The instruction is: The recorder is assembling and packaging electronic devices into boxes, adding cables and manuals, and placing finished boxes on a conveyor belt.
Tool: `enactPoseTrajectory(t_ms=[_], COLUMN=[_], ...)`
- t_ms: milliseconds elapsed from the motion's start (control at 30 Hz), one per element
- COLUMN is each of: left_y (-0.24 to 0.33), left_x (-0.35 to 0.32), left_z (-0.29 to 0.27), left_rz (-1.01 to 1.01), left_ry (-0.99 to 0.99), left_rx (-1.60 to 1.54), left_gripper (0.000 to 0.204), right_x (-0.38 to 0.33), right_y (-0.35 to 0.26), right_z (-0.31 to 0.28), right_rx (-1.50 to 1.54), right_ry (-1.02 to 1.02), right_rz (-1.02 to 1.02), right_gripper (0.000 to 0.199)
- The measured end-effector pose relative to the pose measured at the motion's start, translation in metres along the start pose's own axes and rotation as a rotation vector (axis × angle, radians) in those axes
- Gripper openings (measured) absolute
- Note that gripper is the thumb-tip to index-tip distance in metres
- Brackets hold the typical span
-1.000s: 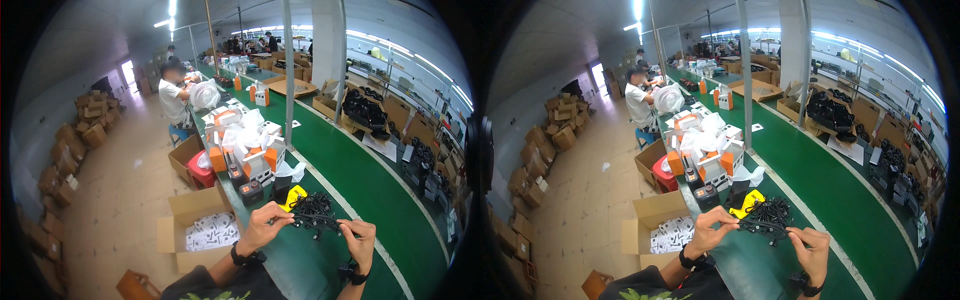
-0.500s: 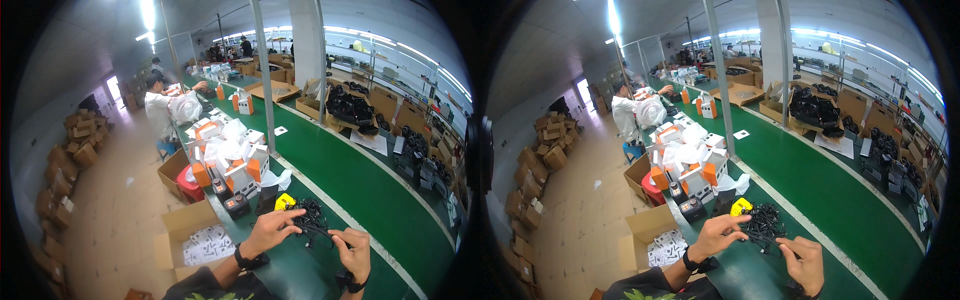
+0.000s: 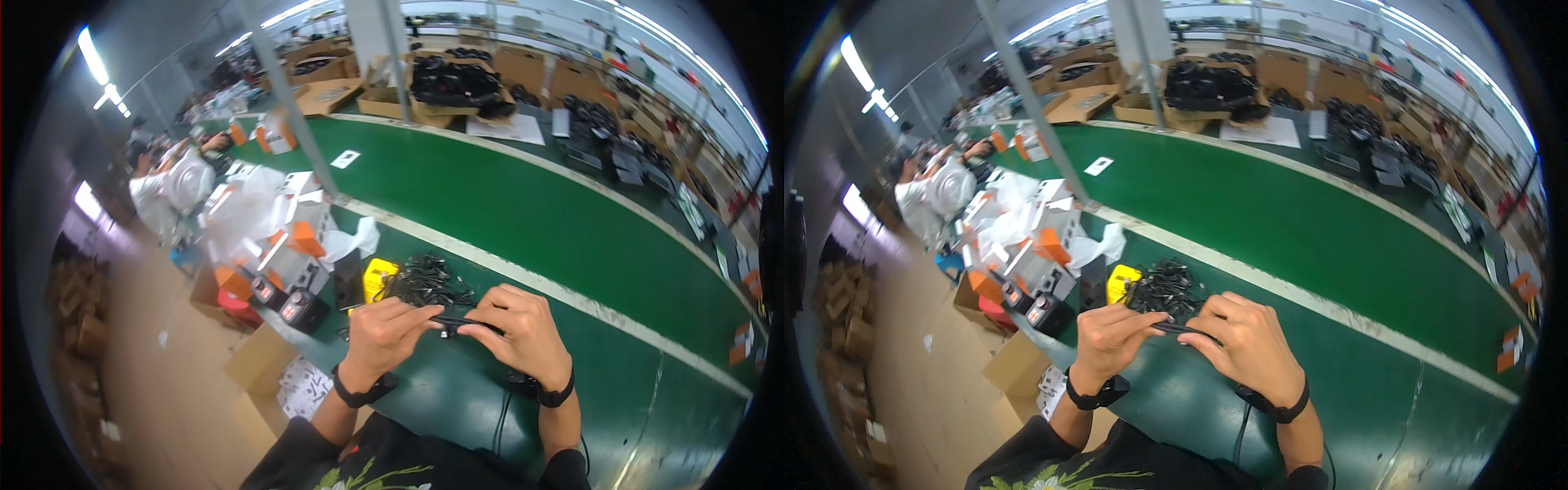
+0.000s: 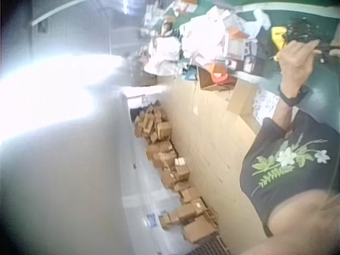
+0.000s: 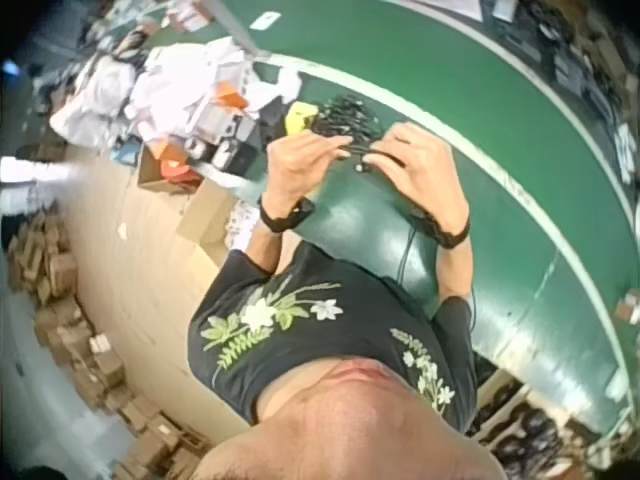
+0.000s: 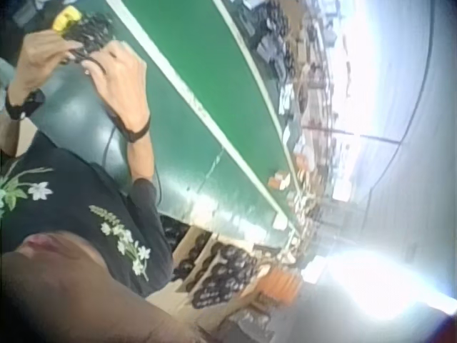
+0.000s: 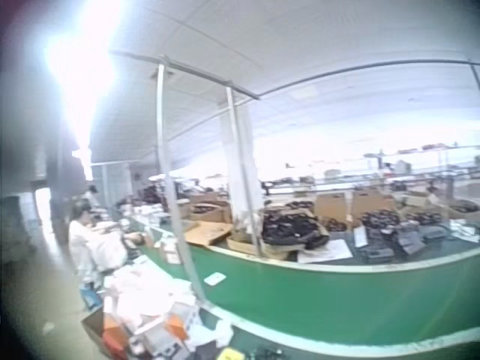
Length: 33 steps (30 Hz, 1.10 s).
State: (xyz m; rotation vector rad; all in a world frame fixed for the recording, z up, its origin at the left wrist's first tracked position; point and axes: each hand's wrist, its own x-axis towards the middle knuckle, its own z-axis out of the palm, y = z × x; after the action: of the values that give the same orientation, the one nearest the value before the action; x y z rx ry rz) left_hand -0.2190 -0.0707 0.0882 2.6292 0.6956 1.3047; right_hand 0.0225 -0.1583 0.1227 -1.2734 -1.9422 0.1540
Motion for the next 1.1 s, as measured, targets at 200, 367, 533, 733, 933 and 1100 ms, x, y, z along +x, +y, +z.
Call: enactPoseTrajectory(t_ms=[200, 367, 533, 733, 933, 1100], left_y=[0.014, 0.006, 0.002, -0.016, -0.007, -0.009], left_x=[0.018, 0.036, 0.033, 0.068, 0.088, 0.108], left_z=[0.017, 0.027, 0.036, 0.064, 0.059, 0.055], left_rz=[-0.026, -0.02, -0.136, -0.489, -0.479, -0.371], left_ry=[0.073, 0.11, 0.081, -0.058, -0.239, -0.129], left_rx=[-0.112, -0.165, -0.351, -0.938, -1.138, -1.088], left_gripper=[0.027, 0.014, 0.012, 0.028, 0.026, 0.017], right_x=[-0.007, -0.031, -0.047, -0.056, -0.082, -0.082], right_y=[0.006, 0.037, 0.053, 0.037, 0.043, 0.032], right_z=[-0.012, -0.044, -0.075, -0.089, -0.096, -0.096], right_rx=[0.179, 0.273, 0.871, 0.896, 1.557, 0.762], right_ry=[0.203, 0.589, 0.631, 0.496, 0.516, 0.634], right_rz=[0.122, 0.372, 0.57, 0.106, -0.297, 0.12], right_gripper=[0.009, 0.011, 0.035, 0.036, 0.042, 0.049])
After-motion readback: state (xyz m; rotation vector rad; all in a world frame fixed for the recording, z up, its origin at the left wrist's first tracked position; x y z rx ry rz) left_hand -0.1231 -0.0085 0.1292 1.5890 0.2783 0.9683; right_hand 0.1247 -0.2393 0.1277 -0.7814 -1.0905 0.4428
